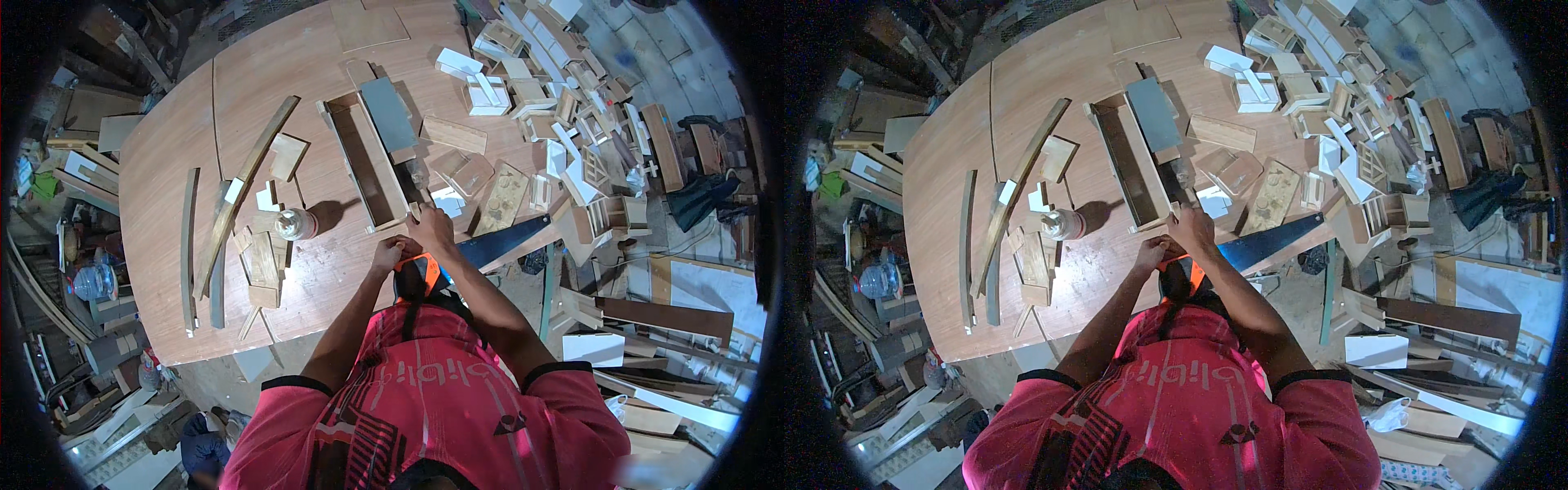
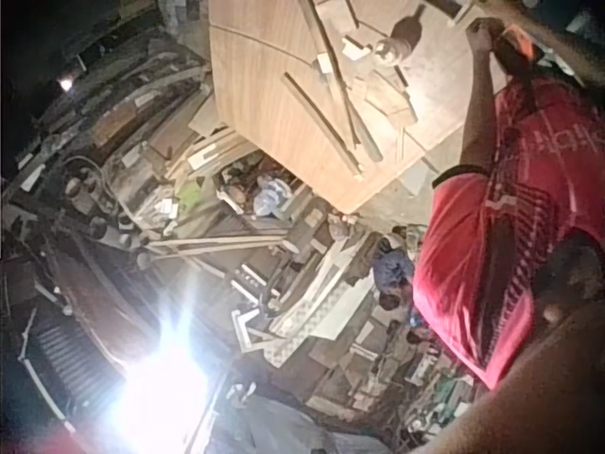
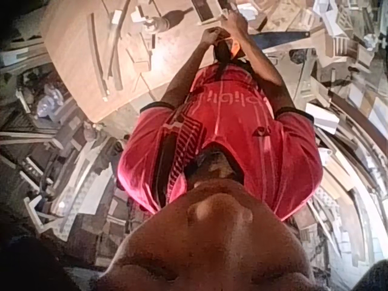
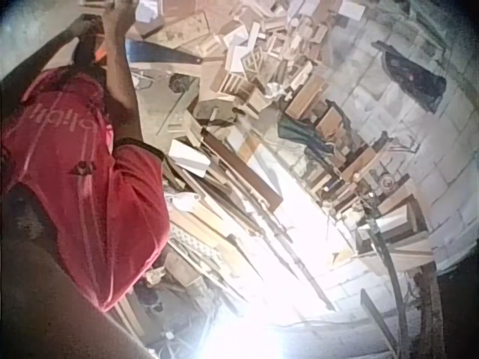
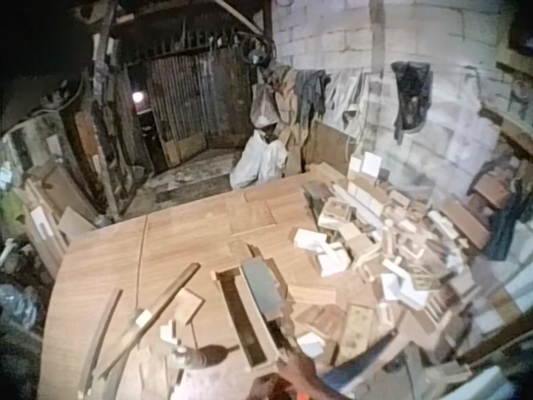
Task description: The recorder uses a handsaw to cut pieces of wood and manages various small wooden project components on a workbench.
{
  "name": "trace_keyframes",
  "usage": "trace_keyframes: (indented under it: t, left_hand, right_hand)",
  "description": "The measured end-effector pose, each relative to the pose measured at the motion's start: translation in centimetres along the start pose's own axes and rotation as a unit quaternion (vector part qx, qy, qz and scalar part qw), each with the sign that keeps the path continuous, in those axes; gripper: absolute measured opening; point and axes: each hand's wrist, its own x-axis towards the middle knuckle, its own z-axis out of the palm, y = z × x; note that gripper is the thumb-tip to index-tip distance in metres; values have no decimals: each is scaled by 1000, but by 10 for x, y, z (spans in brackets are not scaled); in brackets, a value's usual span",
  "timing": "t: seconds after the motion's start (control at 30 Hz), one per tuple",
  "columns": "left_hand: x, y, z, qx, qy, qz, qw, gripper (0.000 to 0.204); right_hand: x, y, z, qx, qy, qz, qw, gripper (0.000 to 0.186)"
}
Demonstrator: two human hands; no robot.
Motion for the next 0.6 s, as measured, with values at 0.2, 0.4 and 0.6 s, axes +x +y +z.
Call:
trace_keyframes:
  t: [0.2, 0.4, 0.6]
  left_hand:
    - [1, -3, -4, 13, 1, 11, 1000, 21]
    - [3, -8, -7, -29, -13, 15, 999, 22]
    - [1, -4, -5, -35, -5, 3, 999, 22]
  right_hand:
    - [3, -7, -3, 0, 4, 8, 1000, 38]
    - [1, -8, -8, 9, 18, -15, 1000, 36]
    - [3, -11, -7, -15, 19, -30, 999, 31]
